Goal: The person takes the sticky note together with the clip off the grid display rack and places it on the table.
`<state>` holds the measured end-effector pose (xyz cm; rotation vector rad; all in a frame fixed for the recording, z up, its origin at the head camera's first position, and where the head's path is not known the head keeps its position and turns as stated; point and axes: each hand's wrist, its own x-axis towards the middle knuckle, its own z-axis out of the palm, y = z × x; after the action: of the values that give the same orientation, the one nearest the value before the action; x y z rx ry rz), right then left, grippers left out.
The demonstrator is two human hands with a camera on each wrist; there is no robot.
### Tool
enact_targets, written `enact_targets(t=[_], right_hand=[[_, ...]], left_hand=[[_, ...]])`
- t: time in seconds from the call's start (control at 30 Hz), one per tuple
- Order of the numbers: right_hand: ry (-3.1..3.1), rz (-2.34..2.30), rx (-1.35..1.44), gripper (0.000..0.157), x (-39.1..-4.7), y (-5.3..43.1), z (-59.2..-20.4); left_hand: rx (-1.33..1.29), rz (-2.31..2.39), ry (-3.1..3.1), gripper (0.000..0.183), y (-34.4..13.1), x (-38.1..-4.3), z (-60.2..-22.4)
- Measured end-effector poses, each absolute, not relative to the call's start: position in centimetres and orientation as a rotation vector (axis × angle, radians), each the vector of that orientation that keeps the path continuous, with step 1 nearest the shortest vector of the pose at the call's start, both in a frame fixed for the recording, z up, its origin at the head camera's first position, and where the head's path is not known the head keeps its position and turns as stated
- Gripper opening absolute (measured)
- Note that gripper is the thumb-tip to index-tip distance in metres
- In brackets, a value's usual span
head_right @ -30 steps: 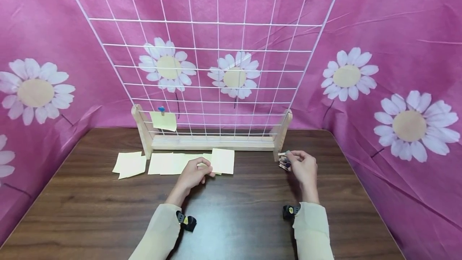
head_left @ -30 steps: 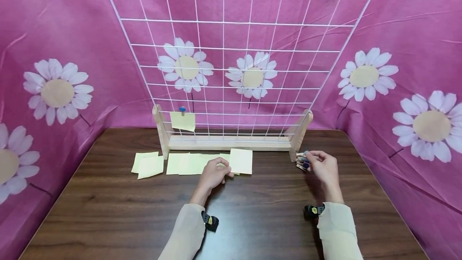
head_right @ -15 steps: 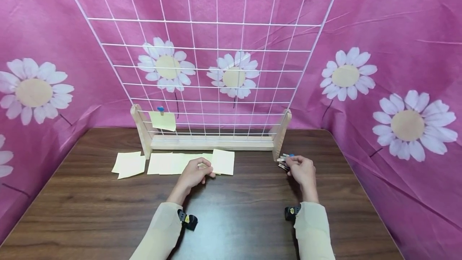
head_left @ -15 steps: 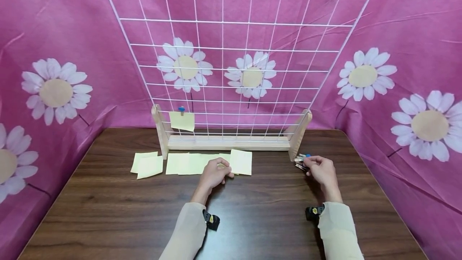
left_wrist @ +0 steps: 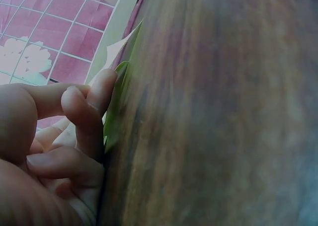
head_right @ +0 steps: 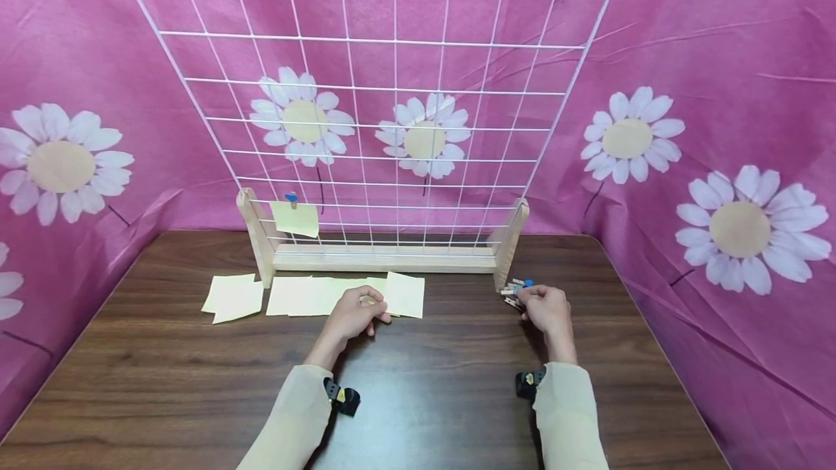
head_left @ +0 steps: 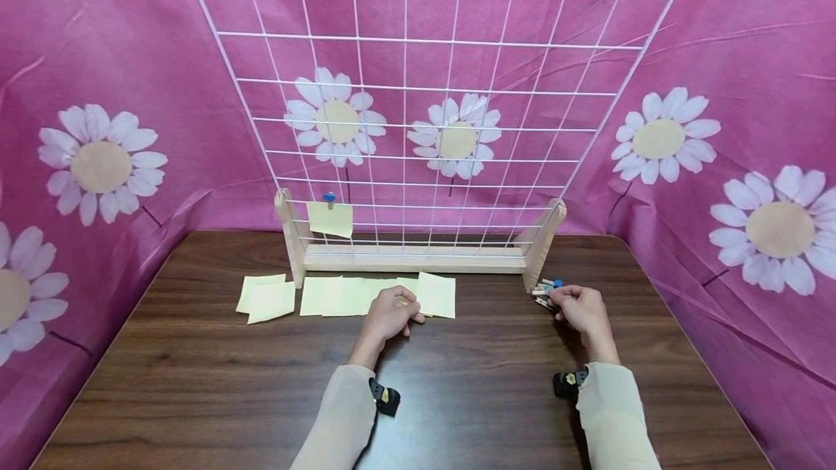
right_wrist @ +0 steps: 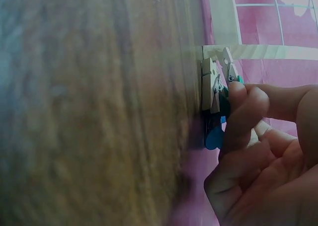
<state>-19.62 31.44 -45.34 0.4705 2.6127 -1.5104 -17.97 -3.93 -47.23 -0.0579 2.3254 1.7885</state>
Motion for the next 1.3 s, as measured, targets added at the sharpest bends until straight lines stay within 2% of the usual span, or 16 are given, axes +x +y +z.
enact_targets(t=[0.7, 1.07, 1.3], right_hand=[[2.614, -1.533, 0.488, 0.035, -19.6, 31.3, -44.9], [2.715, -1.520, 0.358, 0.038, -19.6, 29.6, -43.4], [2.628, -1.678, 0.216, 0.036, -19.7, 27.6, -42.5]], left_hand=[[-0.052, 1.797, 2.285, 0.016, -4.2, -17.9, -47.1], [-0.100, 1.895, 2.166, 0.017, -4.8, -17.8, -46.9], [-0.163, 1.937, 2.184, 0.017, -6.4, -17.5, -46.3]])
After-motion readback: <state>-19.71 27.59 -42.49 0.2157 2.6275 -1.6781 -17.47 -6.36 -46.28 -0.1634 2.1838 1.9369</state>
